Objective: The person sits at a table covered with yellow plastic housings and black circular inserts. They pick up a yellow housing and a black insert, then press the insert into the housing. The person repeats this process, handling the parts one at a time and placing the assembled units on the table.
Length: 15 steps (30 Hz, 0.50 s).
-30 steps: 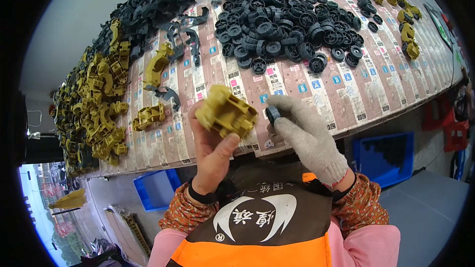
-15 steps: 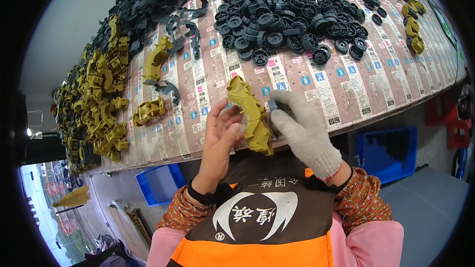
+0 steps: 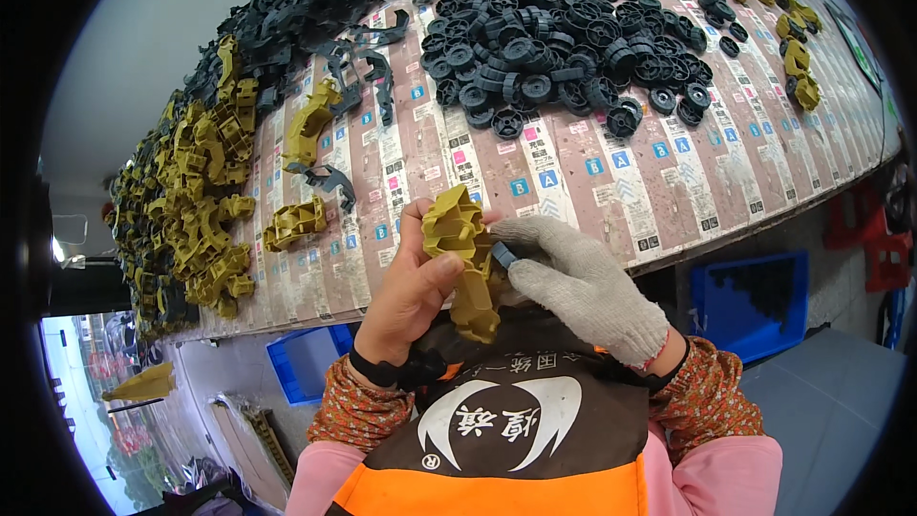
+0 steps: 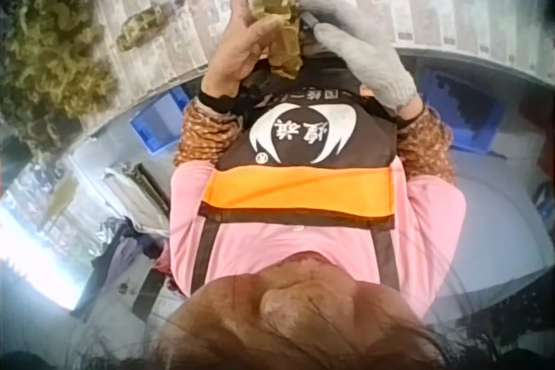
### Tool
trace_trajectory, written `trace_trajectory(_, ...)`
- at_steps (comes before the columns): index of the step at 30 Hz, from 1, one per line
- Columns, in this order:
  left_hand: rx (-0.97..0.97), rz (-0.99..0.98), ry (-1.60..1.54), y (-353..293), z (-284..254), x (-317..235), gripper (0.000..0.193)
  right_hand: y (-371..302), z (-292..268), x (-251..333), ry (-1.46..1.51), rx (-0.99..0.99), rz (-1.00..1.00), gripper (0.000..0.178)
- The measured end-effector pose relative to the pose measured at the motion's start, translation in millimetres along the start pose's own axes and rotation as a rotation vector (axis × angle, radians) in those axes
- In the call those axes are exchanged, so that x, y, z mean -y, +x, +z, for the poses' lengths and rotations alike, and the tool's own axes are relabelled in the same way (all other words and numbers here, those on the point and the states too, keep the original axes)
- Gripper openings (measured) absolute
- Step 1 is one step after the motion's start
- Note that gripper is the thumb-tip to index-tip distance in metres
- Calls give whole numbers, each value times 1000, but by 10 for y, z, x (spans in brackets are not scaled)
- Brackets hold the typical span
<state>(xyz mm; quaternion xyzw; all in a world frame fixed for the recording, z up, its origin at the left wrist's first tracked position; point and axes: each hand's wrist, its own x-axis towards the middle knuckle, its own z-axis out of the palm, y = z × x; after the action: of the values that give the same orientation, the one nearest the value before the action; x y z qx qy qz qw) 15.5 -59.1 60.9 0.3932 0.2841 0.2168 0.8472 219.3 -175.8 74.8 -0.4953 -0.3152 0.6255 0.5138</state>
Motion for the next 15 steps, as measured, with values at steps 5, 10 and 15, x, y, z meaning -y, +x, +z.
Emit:
trace_trajectory(5,46,-92,-69,-109,-68,-29,77,13,-45,38,-128,31,-52,47)
trace_trajectory(10,-11,-123,-160,-185,-186,47,73,60,-98,-42,-72,-11,-76,48)
trace_trajectory(15,-131,-152,-60,-152,-126,111,65,90,5,28,-108,-43,-100,46)
